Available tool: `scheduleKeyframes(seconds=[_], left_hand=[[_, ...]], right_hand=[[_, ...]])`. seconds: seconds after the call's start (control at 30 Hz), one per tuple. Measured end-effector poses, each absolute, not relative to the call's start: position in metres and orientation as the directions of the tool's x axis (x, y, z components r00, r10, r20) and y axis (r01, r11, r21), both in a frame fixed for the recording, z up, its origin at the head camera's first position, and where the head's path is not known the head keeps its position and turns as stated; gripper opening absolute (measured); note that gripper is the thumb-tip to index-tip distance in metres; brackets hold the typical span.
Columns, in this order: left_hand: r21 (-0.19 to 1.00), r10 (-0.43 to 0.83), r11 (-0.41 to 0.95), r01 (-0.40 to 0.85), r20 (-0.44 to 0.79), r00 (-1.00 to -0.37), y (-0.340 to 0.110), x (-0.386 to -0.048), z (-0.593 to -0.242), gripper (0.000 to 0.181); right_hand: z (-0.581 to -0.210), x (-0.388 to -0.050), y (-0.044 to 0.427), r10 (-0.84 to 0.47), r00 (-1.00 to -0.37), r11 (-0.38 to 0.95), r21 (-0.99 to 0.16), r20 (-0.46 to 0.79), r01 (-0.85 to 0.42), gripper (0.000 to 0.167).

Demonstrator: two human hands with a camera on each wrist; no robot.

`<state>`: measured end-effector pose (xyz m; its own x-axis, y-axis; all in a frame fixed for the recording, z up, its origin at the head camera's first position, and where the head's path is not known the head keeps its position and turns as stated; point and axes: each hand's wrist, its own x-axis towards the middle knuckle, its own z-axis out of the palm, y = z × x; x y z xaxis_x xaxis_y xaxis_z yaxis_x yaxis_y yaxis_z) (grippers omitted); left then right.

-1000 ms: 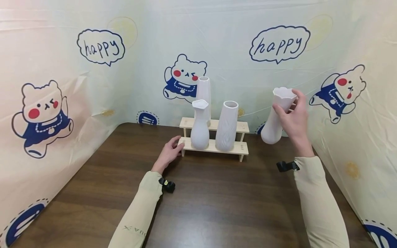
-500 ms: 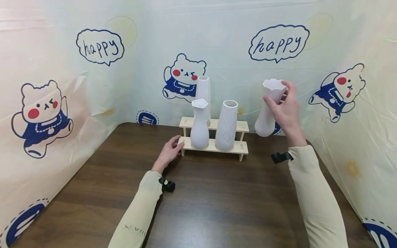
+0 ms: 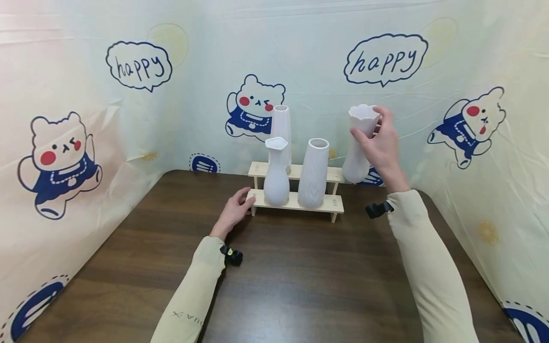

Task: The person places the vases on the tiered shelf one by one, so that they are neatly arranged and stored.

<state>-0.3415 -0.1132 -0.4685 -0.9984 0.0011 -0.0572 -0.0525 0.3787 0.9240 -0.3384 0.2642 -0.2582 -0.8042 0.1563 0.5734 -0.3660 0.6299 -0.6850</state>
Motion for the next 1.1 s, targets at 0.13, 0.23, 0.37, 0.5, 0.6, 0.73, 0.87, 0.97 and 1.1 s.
scheduleKeyframes(seconds=[0.13, 0.23, 0.37, 0.5, 0.6, 0.73, 0.87, 0.97, 1.1], left_hand=[[0.923, -0.002, 0.38, -0.054, -0.057, -0.998, -0.112, -0.341, -0.469, 0.059], [0.924, -0.006, 0.379, -0.055, -0.057, -0.998, -0.112, -0.341, -0.469, 0.059], [0.926, 0.006, 0.374, -0.048, -0.054, -0.999, -0.112, -0.341, -0.469, 0.059], [0.925, 0.001, 0.375, -0.058, -0.063, -0.998, -0.112, -0.341, -0.468, 0.059], [0.924, -0.004, 0.376, -0.066, -0.069, -0.998, -0.112, -0.34, -0.468, 0.059], [0.925, 0.001, 0.376, -0.064, -0.069, -0.998, -0.111, -0.34, -0.468, 0.058], [0.926, 0.0, 0.371, -0.063, -0.068, -0.998, -0.112, -0.34, -0.468, 0.058], [0.927, -0.001, 0.37, -0.062, -0.066, -0.998, -0.112, -0.341, -0.467, 0.058], [0.924, 0.003, 0.378, -0.054, -0.059, -0.998, -0.111, -0.341, -0.467, 0.059]], right_hand=[[-0.259, -0.344, 0.26, 0.152, -0.799, 0.617, -0.687, 0.582, -0.384, 0.071], [-0.259, -0.349, 0.255, 0.149, -0.799, 0.602, -0.695, 0.582, -0.394, 0.071], [-0.26, -0.355, 0.248, 0.148, -0.797, 0.591, -0.699, 0.585, -0.403, 0.069], [-0.26, -0.36, 0.242, 0.14, -0.799, 0.587, -0.699, 0.584, -0.408, 0.068], [-0.261, -0.363, 0.238, 0.128, -0.809, 0.589, -0.7, 0.573, -0.403, 0.069], [-0.262, -0.366, 0.233, 0.126, -0.812, 0.596, -0.698, 0.57, -0.397, 0.07], [-0.26, -0.368, 0.226, 0.133, -0.812, 0.583, -0.707, 0.569, -0.4, 0.069], [-0.258, -0.37, 0.221, 0.136, -0.818, 0.562, -0.724, 0.559, -0.401, 0.069], [-0.257, -0.372, 0.215, 0.149, -0.825, 0.54, -0.744, 0.546, -0.394, 0.069]])
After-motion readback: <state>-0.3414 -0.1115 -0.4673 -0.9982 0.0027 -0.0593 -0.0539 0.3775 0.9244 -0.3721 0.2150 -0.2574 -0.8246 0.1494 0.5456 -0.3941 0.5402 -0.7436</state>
